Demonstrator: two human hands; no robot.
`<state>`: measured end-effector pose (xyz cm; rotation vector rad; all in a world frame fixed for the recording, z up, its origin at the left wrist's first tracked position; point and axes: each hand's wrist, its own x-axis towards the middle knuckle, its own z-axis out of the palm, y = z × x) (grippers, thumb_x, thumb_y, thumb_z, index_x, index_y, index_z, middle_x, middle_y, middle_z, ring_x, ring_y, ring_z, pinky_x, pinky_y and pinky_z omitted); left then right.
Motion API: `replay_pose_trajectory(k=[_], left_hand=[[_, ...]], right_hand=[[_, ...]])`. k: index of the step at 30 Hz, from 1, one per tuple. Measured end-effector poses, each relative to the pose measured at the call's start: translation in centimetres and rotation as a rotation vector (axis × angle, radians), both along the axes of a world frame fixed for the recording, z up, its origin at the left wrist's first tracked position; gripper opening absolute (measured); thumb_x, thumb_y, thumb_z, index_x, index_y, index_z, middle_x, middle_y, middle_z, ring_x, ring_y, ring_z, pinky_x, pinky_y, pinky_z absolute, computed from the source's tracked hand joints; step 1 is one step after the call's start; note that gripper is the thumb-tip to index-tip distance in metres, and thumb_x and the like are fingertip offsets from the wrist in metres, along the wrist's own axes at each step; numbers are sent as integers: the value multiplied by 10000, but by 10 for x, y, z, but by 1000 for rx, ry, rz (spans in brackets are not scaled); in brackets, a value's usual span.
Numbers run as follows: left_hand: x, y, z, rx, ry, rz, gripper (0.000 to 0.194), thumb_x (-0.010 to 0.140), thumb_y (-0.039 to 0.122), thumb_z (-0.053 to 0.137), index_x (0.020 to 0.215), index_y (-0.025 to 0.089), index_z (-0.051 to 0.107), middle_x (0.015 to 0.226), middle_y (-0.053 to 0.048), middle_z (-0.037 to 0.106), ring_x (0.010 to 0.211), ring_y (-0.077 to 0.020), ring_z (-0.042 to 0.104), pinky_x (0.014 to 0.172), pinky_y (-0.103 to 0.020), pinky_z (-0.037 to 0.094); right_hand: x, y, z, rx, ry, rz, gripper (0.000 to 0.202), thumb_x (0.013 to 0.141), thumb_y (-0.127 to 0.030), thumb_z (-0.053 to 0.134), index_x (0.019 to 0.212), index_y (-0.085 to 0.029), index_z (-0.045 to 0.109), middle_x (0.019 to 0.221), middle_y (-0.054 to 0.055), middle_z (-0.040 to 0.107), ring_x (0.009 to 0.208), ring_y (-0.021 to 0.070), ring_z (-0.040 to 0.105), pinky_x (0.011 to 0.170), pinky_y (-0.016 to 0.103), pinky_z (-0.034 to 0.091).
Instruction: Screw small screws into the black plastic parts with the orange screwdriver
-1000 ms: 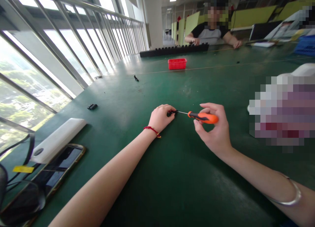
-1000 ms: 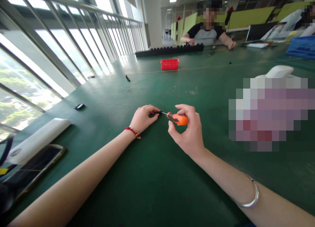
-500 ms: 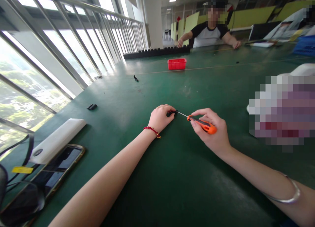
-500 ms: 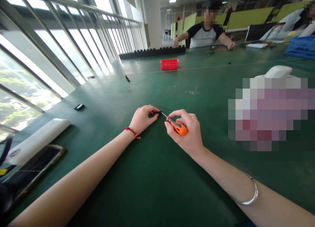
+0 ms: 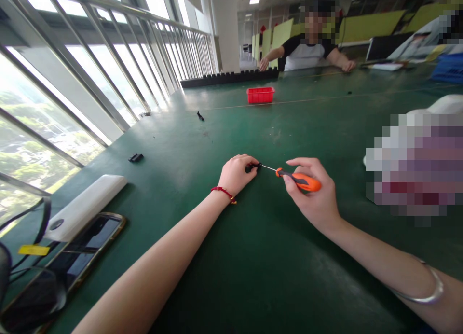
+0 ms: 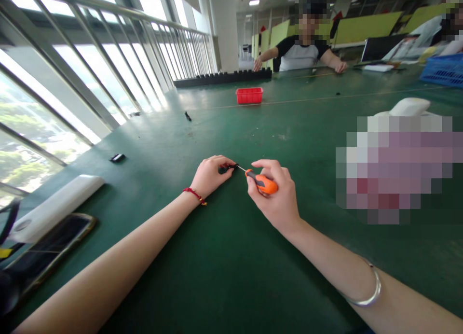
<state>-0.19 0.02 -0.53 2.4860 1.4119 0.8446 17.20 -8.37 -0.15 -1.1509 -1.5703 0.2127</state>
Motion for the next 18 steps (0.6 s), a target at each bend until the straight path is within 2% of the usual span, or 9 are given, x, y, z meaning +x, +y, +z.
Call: replay_pose_trajectory(k=[2, 4, 7, 9, 13, 15, 18], left_hand=[[0, 0, 0, 2, 3, -1, 197, 771, 197, 557, 893, 205, 711, 875, -14, 708, 811, -169, 635, 748, -277, 497], [0, 0, 0, 2, 3, -3, 194, 772, 197, 558, 891, 206, 711, 880, -14, 708, 811, -167, 635, 747, -275, 497], [0, 0, 0, -1, -3, -1, 192, 773, 199, 556, 887, 204, 712, 884, -13, 708, 807, -167, 635, 749, -277, 496], [0, 0, 0, -1, -5, -2, 194, 774, 199, 555, 889, 203, 711, 879, -14, 707, 804, -167, 634, 749, -278, 496], [0, 0, 0, 3, -2, -3, 202, 777, 201, 549, 898, 206, 710, 876, -15, 706, 805, -167, 632, 739, -275, 496], [0, 0, 0, 3, -2, -2, 201, 778, 203, 549, 898, 206, 711, 884, -16, 707, 808, -167, 633, 745, -277, 498], [0, 0, 0, -3, -3, 3, 200, 776, 205, 555, 901, 207, 711, 887, -15, 708, 811, -168, 635, 751, -277, 502]], right_hand=[[0, 0, 0, 50, 29, -15, 304, 729, -218, 619, 1019, -224, 530, 731, -21, 559, 653, 161, 551, 692, 338, 453], [0, 0, 0, 20, 37, 1, 348, 718, -226, 625, 1047, -223, 510, 711, -31, 537, 631, 157, 540, 679, 336, 457], [0, 0, -1, -73, 3, 26, 214, 755, -281, 610, 953, -229, 549, 610, -46, 507, 579, 151, 515, 637, 319, 449], [0, 0, -1, -54, -12, 11, 170, 764, -279, 604, 921, -232, 561, 622, -38, 525, 596, 152, 521, 652, 320, 450], [0, 1, -1, 69, 46, -17, 329, 717, -213, 624, 1027, -225, 513, 750, -17, 546, 680, 162, 552, 704, 335, 465], [1, 1, 0, 27, 54, 4, 356, 713, -227, 634, 1044, -223, 500, 700, -33, 526, 634, 155, 538, 670, 326, 464], [0, -1, 0, -71, 13, 24, 214, 756, -288, 621, 946, -230, 542, 572, -56, 490, 545, 142, 499, 602, 304, 441]])
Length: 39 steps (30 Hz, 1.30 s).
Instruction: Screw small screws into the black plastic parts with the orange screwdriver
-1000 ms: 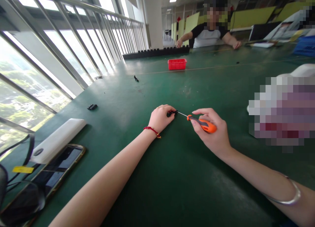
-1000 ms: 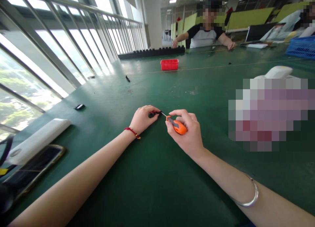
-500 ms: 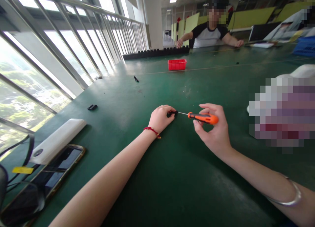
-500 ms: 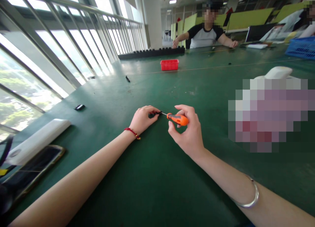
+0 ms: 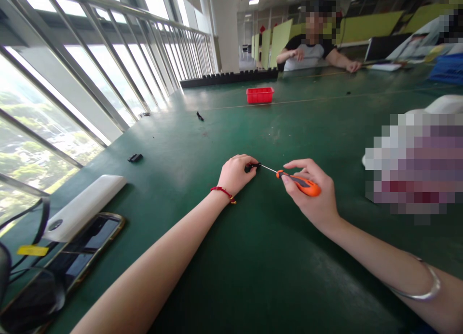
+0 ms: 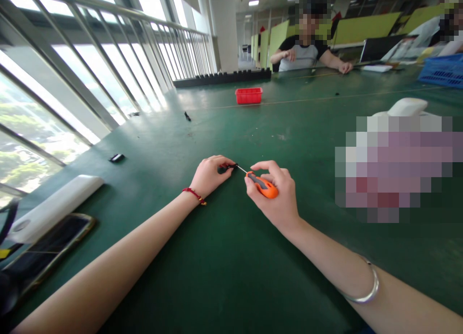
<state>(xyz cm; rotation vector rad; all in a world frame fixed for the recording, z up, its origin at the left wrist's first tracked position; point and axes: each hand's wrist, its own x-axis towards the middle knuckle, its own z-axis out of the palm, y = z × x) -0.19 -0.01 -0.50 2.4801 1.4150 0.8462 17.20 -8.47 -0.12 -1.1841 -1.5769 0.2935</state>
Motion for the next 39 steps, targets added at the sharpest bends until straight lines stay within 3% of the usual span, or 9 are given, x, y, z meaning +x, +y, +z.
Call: replay_pose_trajectory(k=[2, 6, 8, 12, 18, 23, 29, 35, 39], left_hand=[[0, 0, 0, -1, 3, 2, 204, 774, 204, 555, 907, 207, 710, 883, -15, 707, 811, -169, 634, 752, -277, 502], [0, 0, 0, 9, 14, -8, 209, 774, 194, 547, 905, 201, 710, 895, -18, 707, 813, -169, 633, 761, -281, 501], [0, 0, 0, 9, 12, -10, 210, 773, 192, 546, 904, 201, 710, 900, -18, 708, 813, -168, 634, 761, -279, 501], [0, 0, 0, 9, 3, -9, 212, 770, 194, 548, 905, 203, 712, 898, -15, 709, 811, -167, 635, 749, -275, 501], [0, 0, 0, 7, 5, -7, 212, 770, 192, 546, 901, 204, 711, 888, -15, 708, 814, -168, 634, 754, -275, 500], [0, 0, 0, 0, 1, -5, 213, 767, 192, 551, 905, 206, 713, 892, -16, 709, 809, -167, 635, 755, -277, 503], [0, 0, 0, 0, 7, -3, 209, 768, 197, 554, 903, 207, 713, 890, -16, 707, 818, -169, 634, 762, -278, 503], [0, 0, 1, -5, 4, -5, 210, 767, 196, 554, 904, 205, 713, 898, -16, 709, 807, -167, 635, 757, -281, 505], [0, 0, 0, 2, 14, -5, 212, 769, 192, 550, 905, 208, 711, 883, -14, 708, 809, -167, 635, 762, -279, 504]], right_hand=[[-1, -1, 1, 14, -9, -9, 170, 770, -288, 610, 920, -232, 554, 576, -47, 503, 560, 147, 508, 593, 299, 436], [-1, 0, 2, 127, 58, -6, 330, 733, -214, 619, 1041, -225, 500, 689, -33, 529, 600, 145, 531, 602, 298, 451], [-1, 1, 1, 96, 59, 4, 335, 731, -228, 627, 1037, -225, 491, 648, -50, 500, 560, 138, 510, 585, 293, 443], [0, 0, -1, 7, -4, -12, 152, 770, -308, 617, 873, -226, 542, 565, -59, 484, 509, 126, 485, 585, 292, 424], [-1, 1, 2, 124, 69, -18, 334, 731, -235, 625, 1037, -228, 490, 682, -39, 515, 607, 151, 536, 645, 319, 463], [0, 0, 0, 11, -9, -30, 183, 779, -345, 610, 915, -233, 561, 605, -42, 493, 546, 139, 490, 586, 295, 438], [0, 2, 1, 164, 53, -39, 310, 753, -241, 618, 1040, -223, 505, 762, -9, 538, 661, 157, 546, 672, 324, 466], [2, 1, 0, -26, -2, -18, 178, 797, -369, 593, 900, -228, 564, 560, -48, 490, 535, 144, 507, 594, 305, 424], [2, 2, -1, 132, 31, -38, 212, 783, -283, 598, 978, -229, 536, 683, -25, 537, 626, 154, 549, 641, 311, 452]])
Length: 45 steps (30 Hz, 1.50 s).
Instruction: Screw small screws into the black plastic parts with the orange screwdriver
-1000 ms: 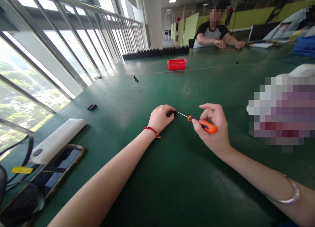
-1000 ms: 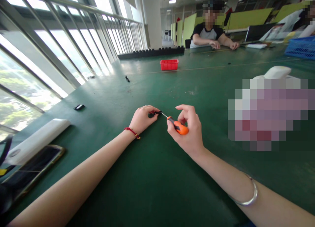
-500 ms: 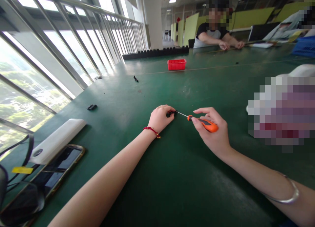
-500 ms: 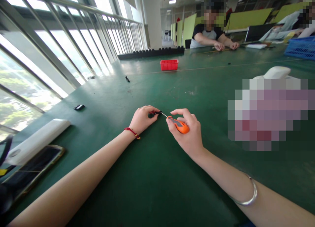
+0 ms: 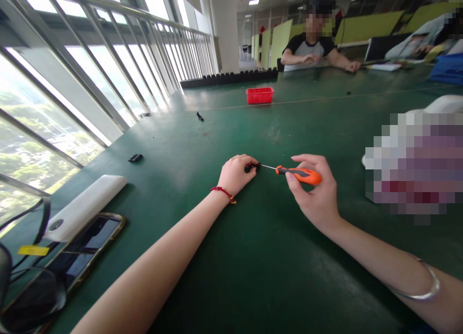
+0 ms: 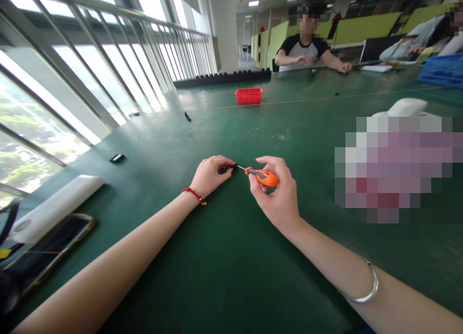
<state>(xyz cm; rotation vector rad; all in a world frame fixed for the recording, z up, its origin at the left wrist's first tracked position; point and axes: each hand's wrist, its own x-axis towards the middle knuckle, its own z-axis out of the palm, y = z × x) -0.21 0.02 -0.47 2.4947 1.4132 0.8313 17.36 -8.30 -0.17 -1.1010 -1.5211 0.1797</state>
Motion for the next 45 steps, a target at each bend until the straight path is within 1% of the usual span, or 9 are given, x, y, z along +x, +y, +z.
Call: replay_pose_trajectory(k=[3, 10, 16, 25, 31, 36, 40, 42, 45], left_hand=[[0, 0, 0, 3, -2, -5, 210, 769, 192, 550, 901, 208, 711, 892, -15, 708, 815, -167, 635, 758, -275, 505], [0, 0, -1, 2, -6, -2, 205, 770, 196, 554, 903, 206, 711, 896, -17, 707, 815, -171, 638, 758, -279, 506], [0, -2, 1, 3, 0, 11, 210, 782, 191, 541, 904, 211, 710, 916, -16, 710, 833, -171, 643, 777, -280, 506], [-2, -7, 1, 41, 48, -60, 215, 782, 183, 536, 915, 207, 703, 946, -21, 704, 878, -163, 637, 821, -276, 503], [-1, -15, -1, 15, 25, -100, 214, 763, 182, 553, 905, 203, 712, 921, -9, 707, 797, -140, 641, 772, -237, 506], [2, -26, -3, 12, 2, -138, 206, 752, 194, 568, 892, 207, 718, 907, -2, 710, 791, -139, 642, 767, -240, 504], [2, -38, -4, 5, -17, -164, 199, 743, 199, 585, 886, 199, 724, 881, -8, 712, 795, -140, 642, 761, -236, 505], [1, -45, -4, -5, -30, -178, 199, 737, 194, 593, 886, 189, 725, 858, -12, 710, 777, -137, 640, 749, -230, 506], [-1, -58, -2, -11, -21, -185, 196, 743, 195, 591, 885, 188, 724, 854, -12, 708, 772, -137, 640, 741, -231, 504]], right_hand=[[-1, 1, 1, 47, 17, 4, 314, 747, -257, 611, 1037, -226, 494, 776, -7, 548, 683, 164, 565, 663, 323, 469], [-2, -2, 2, -46, -136, -9, 150, 796, -318, 587, 911, -230, 550, 519, -53, 506, 578, 163, 512, 708, 360, 428], [-1, 2, 0, 64, 19, -22, 335, 740, -239, 613, 1054, -216, 502, 825, 13, 548, 737, 174, 559, 708, 339, 468], [0, -6, 1, -20, -56, 22, 160, 847, -315, 469, 926, -208, 557, 508, -59, 462, 508, 137, 448, 594, 291, 398], [-1, -7, 0, 181, -31, -45, 289, 777, -244, 545, 1060, -213, 494, 742, -3, 548, 620, 151, 526, 684, 315, 460], [7, -7, 21, 214, -261, -100, 198, 765, -320, 562, 937, -221, 552, 641, -4, 568, 604, 176, 524, 654, 307, 430], [16, -7, 49, 102, -432, 10, 220, 800, -400, 522, 685, -213, 538, 559, -3, 534, 550, 153, 489, 579, 272, 365], [19, -6, 62, 12, -429, 53, 226, 790, -401, 526, 673, -208, 538, 516, -18, 494, 503, 136, 456, 530, 257, 326], [21, -5, 78, -76, -415, 152, 132, 750, -325, 544, 719, -199, 565, 635, -4, 576, 559, 129, 489, 553, 243, 340]])
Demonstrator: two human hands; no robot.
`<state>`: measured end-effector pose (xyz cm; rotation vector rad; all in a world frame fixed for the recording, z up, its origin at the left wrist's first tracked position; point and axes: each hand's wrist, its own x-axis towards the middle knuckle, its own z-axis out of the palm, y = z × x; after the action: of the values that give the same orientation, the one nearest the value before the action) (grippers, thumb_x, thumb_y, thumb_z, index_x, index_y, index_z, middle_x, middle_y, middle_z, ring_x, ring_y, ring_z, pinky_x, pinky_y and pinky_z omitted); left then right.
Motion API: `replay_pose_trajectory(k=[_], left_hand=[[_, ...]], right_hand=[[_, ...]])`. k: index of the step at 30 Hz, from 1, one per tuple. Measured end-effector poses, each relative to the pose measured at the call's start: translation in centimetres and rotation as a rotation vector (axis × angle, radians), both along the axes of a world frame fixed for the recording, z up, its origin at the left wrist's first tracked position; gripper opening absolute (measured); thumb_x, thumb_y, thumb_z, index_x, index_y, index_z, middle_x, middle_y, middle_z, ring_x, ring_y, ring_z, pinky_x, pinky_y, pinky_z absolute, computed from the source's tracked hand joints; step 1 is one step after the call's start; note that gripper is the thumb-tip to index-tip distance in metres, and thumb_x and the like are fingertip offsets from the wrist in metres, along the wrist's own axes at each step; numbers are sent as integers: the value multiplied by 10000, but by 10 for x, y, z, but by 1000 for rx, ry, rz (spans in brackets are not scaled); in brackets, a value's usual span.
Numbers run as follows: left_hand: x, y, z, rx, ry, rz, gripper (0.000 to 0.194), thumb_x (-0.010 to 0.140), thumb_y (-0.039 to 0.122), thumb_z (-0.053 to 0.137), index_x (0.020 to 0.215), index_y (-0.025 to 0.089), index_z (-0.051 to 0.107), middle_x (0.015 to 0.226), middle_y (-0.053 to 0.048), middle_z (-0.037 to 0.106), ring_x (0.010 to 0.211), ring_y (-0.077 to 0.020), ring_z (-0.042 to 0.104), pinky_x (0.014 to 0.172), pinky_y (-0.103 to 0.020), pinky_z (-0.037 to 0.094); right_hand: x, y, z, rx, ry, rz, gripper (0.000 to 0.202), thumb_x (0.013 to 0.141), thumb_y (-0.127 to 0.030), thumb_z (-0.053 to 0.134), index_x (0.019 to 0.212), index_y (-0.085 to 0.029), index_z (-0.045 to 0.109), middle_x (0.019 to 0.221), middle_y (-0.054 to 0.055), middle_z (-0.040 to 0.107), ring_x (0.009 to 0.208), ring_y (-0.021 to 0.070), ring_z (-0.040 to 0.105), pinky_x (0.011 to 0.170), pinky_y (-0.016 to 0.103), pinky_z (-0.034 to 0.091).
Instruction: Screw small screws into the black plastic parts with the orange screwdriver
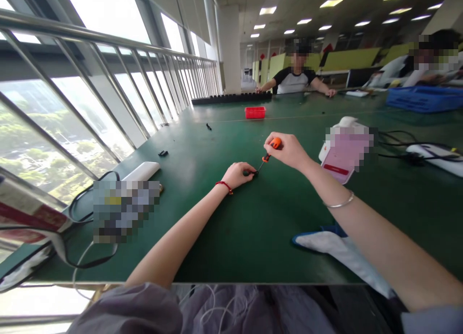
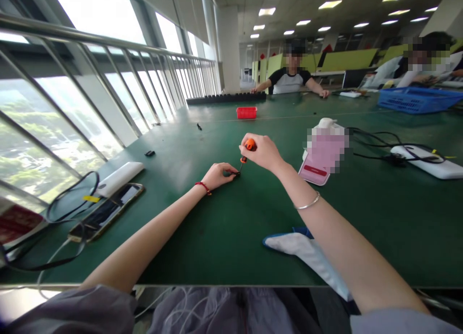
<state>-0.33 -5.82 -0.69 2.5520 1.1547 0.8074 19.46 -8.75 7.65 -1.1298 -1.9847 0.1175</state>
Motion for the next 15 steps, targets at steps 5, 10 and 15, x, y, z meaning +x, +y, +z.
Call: replay_pose_trajectory(k=[5, 10, 15], left_hand=[[-6, -22, 2, 32, 48, -7, 187, 779, 232, 574, 901, 222, 715, 894, 5, 704, 843, -149, 641, 785, -251, 494], [-9, -27, -1, 12, -1, -4, 180, 789, 237, 573, 895, 209, 716, 880, -7, 694, 833, -149, 632, 763, -248, 498], [-9, -22, -5, -6, -54, 10, 182, 782, 227, 583, 889, 195, 727, 882, -26, 675, 784, -139, 622, 754, -247, 503]], right_hand=[[-6, 1, 14, -102, -75, 87, 102, 691, -235, 537, 785, -201, 559, 685, -12, 586, 569, 119, 474, 573, 239, 344], [-19, -5, 16, -66, -193, 39, 112, 723, -313, 543, 766, -211, 559, 639, -21, 564, 564, 124, 464, 554, 241, 310], [-22, -7, 14, -94, -265, 24, 118, 762, -335, 524, 792, -230, 569, 647, -25, 581, 584, 130, 481, 557, 240, 302]])
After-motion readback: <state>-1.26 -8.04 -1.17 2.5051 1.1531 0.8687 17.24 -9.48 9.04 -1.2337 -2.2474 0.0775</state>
